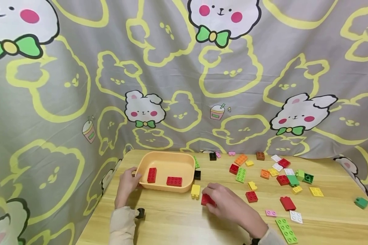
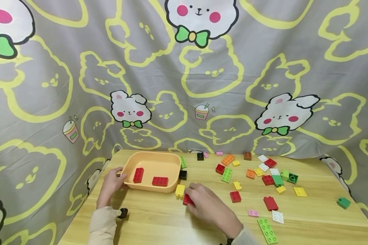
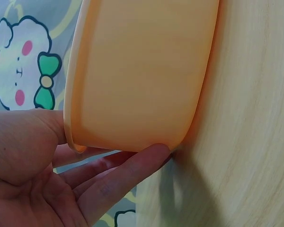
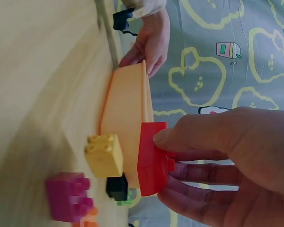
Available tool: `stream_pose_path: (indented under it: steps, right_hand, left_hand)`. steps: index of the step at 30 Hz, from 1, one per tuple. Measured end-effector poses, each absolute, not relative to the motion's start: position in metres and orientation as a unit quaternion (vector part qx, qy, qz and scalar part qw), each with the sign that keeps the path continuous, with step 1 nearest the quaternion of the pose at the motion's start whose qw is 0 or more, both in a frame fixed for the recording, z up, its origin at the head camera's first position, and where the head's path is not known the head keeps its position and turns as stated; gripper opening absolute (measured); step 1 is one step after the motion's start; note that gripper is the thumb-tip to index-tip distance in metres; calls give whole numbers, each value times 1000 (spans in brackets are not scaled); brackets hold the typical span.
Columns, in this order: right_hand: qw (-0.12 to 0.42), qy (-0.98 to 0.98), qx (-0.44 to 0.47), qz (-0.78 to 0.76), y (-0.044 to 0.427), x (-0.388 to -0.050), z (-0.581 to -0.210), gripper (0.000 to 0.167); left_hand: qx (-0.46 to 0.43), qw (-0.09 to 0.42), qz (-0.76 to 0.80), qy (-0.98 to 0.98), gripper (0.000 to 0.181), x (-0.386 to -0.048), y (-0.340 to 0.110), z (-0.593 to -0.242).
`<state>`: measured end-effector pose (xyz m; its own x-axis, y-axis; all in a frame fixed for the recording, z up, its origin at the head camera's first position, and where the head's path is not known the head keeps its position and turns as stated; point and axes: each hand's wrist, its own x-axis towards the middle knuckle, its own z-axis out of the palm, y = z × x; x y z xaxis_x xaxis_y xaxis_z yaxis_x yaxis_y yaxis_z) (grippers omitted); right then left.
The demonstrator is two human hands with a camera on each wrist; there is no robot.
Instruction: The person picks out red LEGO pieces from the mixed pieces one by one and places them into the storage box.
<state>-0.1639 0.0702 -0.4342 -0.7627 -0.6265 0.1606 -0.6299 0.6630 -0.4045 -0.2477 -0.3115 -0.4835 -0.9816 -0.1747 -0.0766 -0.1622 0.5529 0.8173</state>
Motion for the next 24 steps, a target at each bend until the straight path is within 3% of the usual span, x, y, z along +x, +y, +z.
stream_pose_path:
  steps: [24]
  right_hand:
    - [64, -895, 408, 168, -26, -241, -399, 24]
  left_hand:
    - [94, 17, -453, -887, 38, -245, -312, -483]
